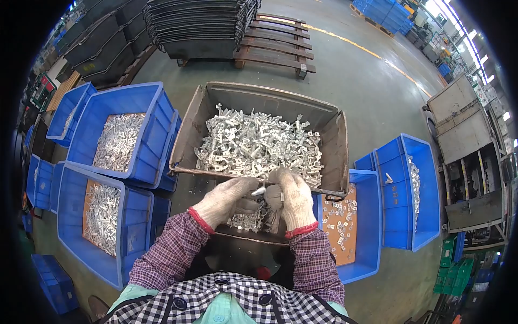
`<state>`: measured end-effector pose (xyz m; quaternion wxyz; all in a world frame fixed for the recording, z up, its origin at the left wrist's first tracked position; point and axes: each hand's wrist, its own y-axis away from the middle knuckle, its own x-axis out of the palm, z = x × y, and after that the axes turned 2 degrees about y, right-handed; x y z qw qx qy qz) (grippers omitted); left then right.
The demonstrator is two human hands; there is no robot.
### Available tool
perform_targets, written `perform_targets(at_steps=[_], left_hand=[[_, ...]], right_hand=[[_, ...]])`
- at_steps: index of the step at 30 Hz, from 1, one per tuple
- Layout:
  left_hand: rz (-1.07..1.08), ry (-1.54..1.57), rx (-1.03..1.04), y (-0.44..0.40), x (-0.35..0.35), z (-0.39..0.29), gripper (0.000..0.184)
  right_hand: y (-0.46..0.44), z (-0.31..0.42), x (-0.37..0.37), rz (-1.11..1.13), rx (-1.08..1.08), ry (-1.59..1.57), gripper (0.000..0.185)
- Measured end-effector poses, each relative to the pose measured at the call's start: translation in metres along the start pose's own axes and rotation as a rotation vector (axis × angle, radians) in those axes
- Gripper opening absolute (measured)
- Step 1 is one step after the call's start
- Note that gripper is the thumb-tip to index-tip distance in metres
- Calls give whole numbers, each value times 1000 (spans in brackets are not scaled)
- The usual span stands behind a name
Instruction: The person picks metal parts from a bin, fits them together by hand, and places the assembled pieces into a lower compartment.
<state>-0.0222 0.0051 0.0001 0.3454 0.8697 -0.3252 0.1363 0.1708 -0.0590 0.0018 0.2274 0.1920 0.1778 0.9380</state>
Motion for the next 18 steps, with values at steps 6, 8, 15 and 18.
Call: perform_targets(at_steps=[6, 8, 15, 18], left_hand=[[41, -49, 20, -8, 2, 8, 60], [25, -56, 68, -8, 5, 12, 58], [15, 29, 244, -6, 15, 11, 54], [31, 9, 393, 4, 23, -22, 54]], right_hand=[[3, -4, 11, 109, 31, 26, 40], [3, -6, 4, 132, 77, -35, 41], [8, 6, 4, 212, 9, -134, 42], [0, 41, 16, 365, -12, -161, 43]])
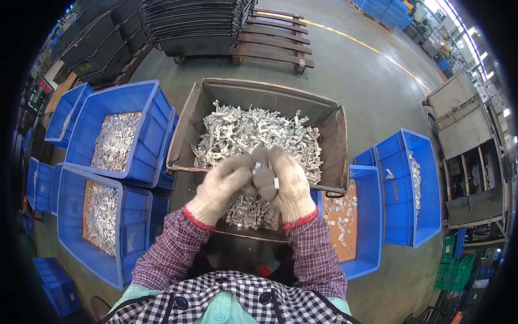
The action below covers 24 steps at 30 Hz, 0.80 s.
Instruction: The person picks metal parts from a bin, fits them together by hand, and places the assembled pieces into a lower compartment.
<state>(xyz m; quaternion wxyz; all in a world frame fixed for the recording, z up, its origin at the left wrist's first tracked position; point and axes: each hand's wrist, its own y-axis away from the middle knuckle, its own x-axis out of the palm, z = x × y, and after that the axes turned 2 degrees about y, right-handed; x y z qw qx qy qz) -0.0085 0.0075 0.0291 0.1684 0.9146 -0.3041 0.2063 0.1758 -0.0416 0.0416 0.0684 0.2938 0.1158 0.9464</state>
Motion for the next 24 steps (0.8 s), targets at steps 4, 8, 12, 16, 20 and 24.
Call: perform_targets(at_steps=[4, 8, 12, 16, 20, 24], left_hand=[[-161, 64, 89, -16, -14, -1, 53], [-217, 99, 77, -24, -24, 9, 53], [-246, 122, 35, -20, -20, -2, 52], [-333, 142, 82, -14, -31, -2, 52], [-547, 136, 191, -12, -42, -6, 47], [-550, 203, 256, -12, -50, -2, 48]], right_hand=[[-41, 2, 22, -48, -75, 264, 41], [-65, -6, 9, 27, 90, 55, 41], [-53, 16, 17, -149, -5, 369, 41], [-15, 51, -4, -440, -124, 612, 46], [52, 68, -76, -809, -340, 653, 36], [107, 55, -211, -1078, -272, 1289, 48]])
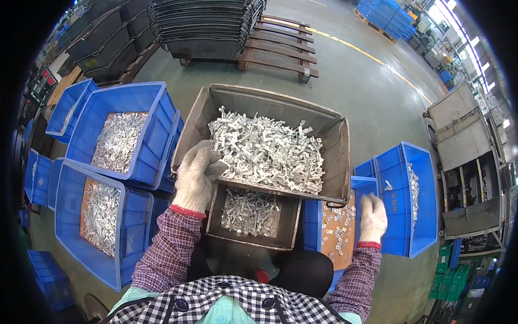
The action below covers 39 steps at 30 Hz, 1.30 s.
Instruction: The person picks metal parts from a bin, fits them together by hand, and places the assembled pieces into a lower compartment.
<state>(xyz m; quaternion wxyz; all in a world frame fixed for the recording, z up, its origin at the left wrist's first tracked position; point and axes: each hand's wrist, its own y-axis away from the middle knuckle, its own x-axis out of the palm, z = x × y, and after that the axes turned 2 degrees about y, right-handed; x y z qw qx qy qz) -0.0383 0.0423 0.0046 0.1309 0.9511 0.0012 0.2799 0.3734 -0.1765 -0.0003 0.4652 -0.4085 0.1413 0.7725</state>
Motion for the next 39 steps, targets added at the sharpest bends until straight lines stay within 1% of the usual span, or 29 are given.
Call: perform_targets(at_steps=[2, 5, 6, 7, 8, 9, 10, 11, 12, 13, 14, 17, 19, 23, 26, 27, 29, 30, 31, 32, 33, 34, 35, 36, 37, 38, 39], left_hand=[[-6, -8, -12, 1, 1, 0, 48], [-16, -22, -15, -1, 2, -1, 50], [-15, -19, -14, -3, 3, -2, 51], [-13, -16, -13, -6, 4, -3, 52], [-12, -19, -16, -6, 5, -4, 52], [-10, -23, -18, -4, 5, -6, 53], [-9, -26, -21, -3, 5, -7, 53], [-9, -17, -21, -3, 3, -5, 54], [-14, -21, -24, -2, 3, -5, 54], [-18, -26, -25, 0, 3, -5, 54], [-22, -32, -27, 1, 4, -4, 54], [-19, -25, -8, -2, 1, -3, 54], [1, -16, -33, -1, 2, -3, 55], [-9, -42, -47, 5, 1, -7, 58], [-1, -138, -97, 6, 1, -10, 60], [4, -180, -128, 8, 2, -9, 62], [80, -153, -152, 17, 9, -4, 63], [119, -140, -164, 20, 12, 0, 63], [201, -231, -215, 19, 10, 2, 61], [210, -166, -247, 21, 8, 4, 60], [224, -98, -283, 22, 10, 5, 58], [237, -31, -321, 22, 12, 6, 57], [239, 82, -329, 22, 13, 9, 53], [279, 105, -348, 21, 10, 10, 53], [319, 128, -367, 20, 7, 11, 54], [358, 150, -386, 21, 4, 12, 54], [408, 119, -419, 22, 5, 17, 58]], right_hand=[[14, 29, -19, 8, -73, 626, 44], [-14, 25, -3, -9, -377, 329, 36], [-17, 54, 6, -39, -718, 438, 35], [-13, 90, 22, 1, -760, 338, 33], [-3, 135, 43, 108, -524, 139, 34], [0, 161, 67, 224, -517, 161, 35], [4, 181, 91, 333, -555, 212, 38], [9, 203, 112, 521, -543, 288, 40], [11, 215, 134, 659, -574, 307, 42], [17, 228, 151, 710, -579, 428, 45], [14, 227, 180, 764, -568, 502, 50], [14, 240, 227, 882, -485, 570, 51], [14, 240, 241, 923, -456, 637, 50], [17, 242, 224, 833, -563, 511, 46], [37, 244, 182, 573, -796, 242, 36], [47, 251, 163, 564, -818, 262, 34], [71, 266, 122, 544, -862, 301, 31], [78, 265, 112, 517, -947, 314, 31], [87, 263, 101, 488, -999, 249, 31], [93, 260, 93, 459, -1050, 185, 32], [91, 245, 93, 392, -1041, -92, 35], [87, 235, 88, 283, -1023, -262, 34], [85, 224, 75, 393, -563, -511, 33], [86, 222, 61, 487, -89, -738, 32], [83, 210, 59, 451, 36, -924, 38], [81, 196, 62, 470, 95, -1019, 45], [83, 175, 70, 589, 96, -1063, 47]])
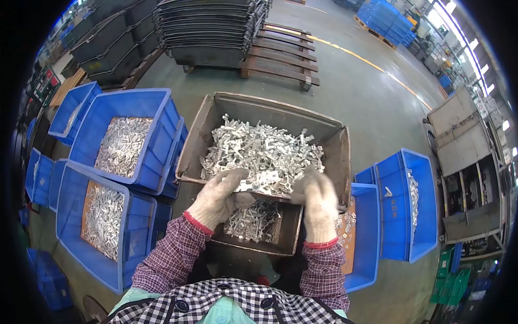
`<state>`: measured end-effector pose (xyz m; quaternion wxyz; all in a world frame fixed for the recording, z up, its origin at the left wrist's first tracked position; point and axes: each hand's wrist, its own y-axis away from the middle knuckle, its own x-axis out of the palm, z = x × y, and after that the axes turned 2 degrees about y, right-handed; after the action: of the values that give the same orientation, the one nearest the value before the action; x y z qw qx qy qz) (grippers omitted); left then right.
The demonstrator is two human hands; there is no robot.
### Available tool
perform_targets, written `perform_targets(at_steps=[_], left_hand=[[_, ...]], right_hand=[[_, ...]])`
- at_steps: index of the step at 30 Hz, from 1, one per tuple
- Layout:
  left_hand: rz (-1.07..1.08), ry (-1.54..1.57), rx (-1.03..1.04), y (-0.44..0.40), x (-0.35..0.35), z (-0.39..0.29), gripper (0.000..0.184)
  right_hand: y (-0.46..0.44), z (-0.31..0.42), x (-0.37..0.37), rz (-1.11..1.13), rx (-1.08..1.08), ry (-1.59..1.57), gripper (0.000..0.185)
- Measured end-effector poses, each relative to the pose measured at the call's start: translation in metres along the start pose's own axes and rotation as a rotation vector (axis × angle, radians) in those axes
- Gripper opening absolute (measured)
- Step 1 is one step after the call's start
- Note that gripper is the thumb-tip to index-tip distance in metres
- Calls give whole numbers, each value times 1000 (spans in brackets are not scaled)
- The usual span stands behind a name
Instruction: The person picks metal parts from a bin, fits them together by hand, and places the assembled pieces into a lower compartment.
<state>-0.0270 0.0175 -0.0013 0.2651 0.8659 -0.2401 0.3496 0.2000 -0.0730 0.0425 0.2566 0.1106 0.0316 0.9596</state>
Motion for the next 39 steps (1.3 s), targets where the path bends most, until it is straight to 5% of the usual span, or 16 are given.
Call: perform_targets(at_steps=[3, 4, 6, 9, 10, 13, 14, 17, 19, 21, 24, 26, 29, 31, 35, 39], left_hand=[[80, -91, -32, 8, 10, 12, 63], [94, -114, -46, 8, 13, 13, 65], [121, -159, -73, 8, 19, 9, 69], [160, -170, -106, 10, 26, -1, 67], [174, -149, -103, 10, 25, -1, 65], [107, -210, -79, 8, 18, 0, 60], [68, -252, -73, 6, 14, 0, 58], [-3, -329, -72, 5, 15, -4, 56], [-30, -350, -88, 6, 18, -7, 56], [-33, -320, -87, 6, 17, -2, 56], [-22, -322, -79, 2, 14, 5, 58], [6, -327, -95, 2, 10, 8, 59], [40, -294, -111, 7, 12, 14, 59], [78, -325, -122, 11, 18, 6, 53], [190, -692, 26, 13, 12, 1, 50], [94, -513, -190, 5, 6, 5, 52]], right_hand=[[15, -25, 5, 111, 167, 254, 57], [16, -30, 12, 144, -37, 367, 55], [16, -15, 12, 246, -104, 476, 50], [0, -31, -3, 509, 341, -499, 49], [7, -31, 5, 430, 321, -490, 47], [14, -8, 9, 265, 51, 230, 45], [19, 19, -1, 228, 110, 584, 42], [16, 25, -69, 8, -847, 1643, 19], [23, 34, -108, -69, -588, 1731, 21], [29, 36, -114, -424, -2, 1810, 25], [33, 41, -79, -391, -248, 1267, 32], [28, 29, -42, -161, 22, 561, 37], [35, -7, 4, 257, 84, 759, 48], [37, -19, 6, 335, 135, 517, 45], [25, -22, -1, 289, 152, 356, 32], [26, -27, 1, 334, 84, 381, 33]])
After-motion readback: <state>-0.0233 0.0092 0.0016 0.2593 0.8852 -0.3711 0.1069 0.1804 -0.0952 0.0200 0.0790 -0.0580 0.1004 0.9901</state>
